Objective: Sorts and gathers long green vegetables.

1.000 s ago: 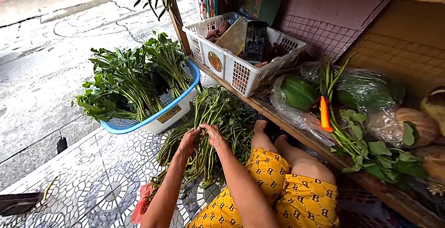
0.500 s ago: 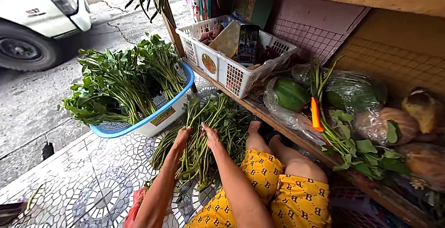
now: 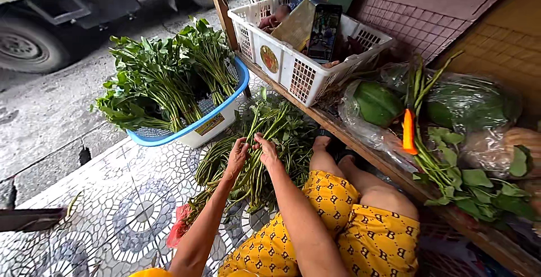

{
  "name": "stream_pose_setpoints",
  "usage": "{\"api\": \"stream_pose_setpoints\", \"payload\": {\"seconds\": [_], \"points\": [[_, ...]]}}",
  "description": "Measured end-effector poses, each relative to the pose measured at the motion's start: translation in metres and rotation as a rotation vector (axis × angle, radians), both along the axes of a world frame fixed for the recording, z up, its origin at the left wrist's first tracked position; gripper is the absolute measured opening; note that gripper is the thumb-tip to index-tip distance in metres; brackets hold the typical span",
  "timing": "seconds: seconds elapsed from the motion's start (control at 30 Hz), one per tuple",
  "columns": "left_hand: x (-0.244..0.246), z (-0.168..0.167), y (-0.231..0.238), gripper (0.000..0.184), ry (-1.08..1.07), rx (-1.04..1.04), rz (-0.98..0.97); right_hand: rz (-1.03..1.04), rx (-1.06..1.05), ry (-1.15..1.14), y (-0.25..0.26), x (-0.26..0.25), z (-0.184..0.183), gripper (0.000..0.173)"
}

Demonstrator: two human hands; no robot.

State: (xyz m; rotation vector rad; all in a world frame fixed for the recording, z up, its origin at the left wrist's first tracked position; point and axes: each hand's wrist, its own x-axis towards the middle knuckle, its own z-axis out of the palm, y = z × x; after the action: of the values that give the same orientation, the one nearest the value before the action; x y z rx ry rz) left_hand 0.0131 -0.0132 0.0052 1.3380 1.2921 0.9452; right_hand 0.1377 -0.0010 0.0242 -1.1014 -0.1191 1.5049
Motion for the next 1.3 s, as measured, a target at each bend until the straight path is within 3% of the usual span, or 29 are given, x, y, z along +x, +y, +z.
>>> {"api": "stream_pose_setpoints", "payload": {"seconds": [0.17,0.27,0.37,0.67,0.9,1.07,1.2,1.3], "points": [[0.01,-0.002,-0.008,0.035,0.094,0.05,-0.003,-0.012,0.001,-0.022,0.003,0.001,0.0,0.017],[0.014,0.002,-0.008,0.031,-0.031,-0.02,0.014,-0.027,-0.022,-0.045,0.002,0.002,-0.002,0.016],[0.018,0.011,-0.001,0.027,-0.191,-0.166,0.078,0.089,-0.053,-0.107,0.0,0.004,0.003,0.023],[0.016,0.007,0.025,0.025,-0.35,-0.422,0.279,0.279,-0.089,-0.235,-0.004,-0.001,0.003,0.025],[0.018,-0.009,0.047,0.021,-0.2,-0.302,0.439,0.34,-0.13,-0.211,-0.007,0.001,0.005,0.019],[0.007,-0.021,0.044,0.03,0.146,-0.185,0.254,0.225,-0.196,-0.228,-0.007,0.007,-0.006,0.037],[0.007,-0.01,0.023,0.033,0.284,-0.113,0.169,0.082,-0.167,-0.159,-0.006,0.007,-0.007,0.018],[0.009,-0.006,0.008,0.034,0.322,-0.089,0.144,0.044,-0.139,-0.119,-0.004,0.007,-0.002,0.014]]}}
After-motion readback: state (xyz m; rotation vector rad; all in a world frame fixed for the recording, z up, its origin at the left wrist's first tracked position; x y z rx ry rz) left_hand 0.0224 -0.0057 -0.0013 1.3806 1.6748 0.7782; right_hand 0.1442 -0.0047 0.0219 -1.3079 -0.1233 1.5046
